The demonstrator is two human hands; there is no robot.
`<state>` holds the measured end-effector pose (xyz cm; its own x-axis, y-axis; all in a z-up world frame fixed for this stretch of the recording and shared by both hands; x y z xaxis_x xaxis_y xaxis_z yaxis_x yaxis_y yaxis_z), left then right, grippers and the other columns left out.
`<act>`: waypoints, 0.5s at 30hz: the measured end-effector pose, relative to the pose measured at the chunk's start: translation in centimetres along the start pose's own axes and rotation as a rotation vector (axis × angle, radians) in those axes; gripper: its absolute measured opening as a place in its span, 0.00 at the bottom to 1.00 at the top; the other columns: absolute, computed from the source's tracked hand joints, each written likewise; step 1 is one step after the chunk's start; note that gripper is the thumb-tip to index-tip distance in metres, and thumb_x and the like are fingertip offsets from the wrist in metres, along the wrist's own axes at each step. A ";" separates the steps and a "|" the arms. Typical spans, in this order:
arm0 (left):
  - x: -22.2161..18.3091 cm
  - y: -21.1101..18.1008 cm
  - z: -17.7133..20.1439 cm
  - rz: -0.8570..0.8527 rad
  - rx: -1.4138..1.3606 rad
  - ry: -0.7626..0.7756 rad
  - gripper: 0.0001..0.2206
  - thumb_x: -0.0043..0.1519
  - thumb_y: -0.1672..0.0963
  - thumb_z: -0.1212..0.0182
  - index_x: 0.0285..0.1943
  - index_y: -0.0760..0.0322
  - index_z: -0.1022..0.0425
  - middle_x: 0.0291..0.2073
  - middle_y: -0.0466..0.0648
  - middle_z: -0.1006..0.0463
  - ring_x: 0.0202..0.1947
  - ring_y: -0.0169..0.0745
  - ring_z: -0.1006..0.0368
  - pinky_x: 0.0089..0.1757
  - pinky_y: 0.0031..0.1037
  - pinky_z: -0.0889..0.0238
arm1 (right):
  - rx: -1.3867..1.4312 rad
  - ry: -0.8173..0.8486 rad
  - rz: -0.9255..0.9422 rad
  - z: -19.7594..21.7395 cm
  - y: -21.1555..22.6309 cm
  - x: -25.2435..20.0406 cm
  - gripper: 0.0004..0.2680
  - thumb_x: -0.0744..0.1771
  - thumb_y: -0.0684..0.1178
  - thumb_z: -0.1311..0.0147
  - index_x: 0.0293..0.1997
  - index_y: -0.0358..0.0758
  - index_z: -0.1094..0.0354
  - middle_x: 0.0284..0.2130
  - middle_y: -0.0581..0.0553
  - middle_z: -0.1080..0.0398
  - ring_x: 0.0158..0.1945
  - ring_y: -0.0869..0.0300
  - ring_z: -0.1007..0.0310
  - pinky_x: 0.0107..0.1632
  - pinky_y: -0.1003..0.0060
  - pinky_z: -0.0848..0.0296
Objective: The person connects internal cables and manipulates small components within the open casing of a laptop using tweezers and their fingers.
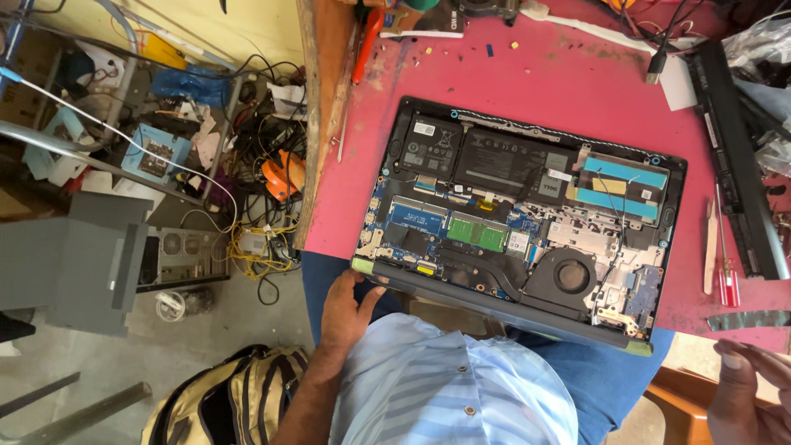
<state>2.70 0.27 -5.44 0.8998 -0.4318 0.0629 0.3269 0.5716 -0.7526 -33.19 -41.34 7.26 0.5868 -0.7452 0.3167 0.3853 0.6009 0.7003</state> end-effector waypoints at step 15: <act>-0.6 2.1 -1.7 0.084 0.024 0.003 0.20 0.59 0.51 0.30 0.51 0.71 0.24 0.41 0.59 0.22 0.43 0.58 0.25 0.46 0.39 0.33 | -0.237 -0.215 -0.027 1.9 13.8 8.4 0.02 0.72 0.35 0.41 0.47 0.32 0.25 0.41 0.41 0.22 0.45 0.59 0.21 0.52 0.70 0.26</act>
<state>2.36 0.50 -8.17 0.9234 -0.3839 -0.0020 0.2571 0.6222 -0.7394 -24.33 -39.85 20.77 0.4198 -0.7905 0.4460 0.5682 0.6121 0.5500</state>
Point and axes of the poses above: each hand's wrist, its own x-axis towards the middle knuckle, its own z-axis out of the back of the hand, y = z × x, the point moved 4 cm from there along x, towards the middle knuckle
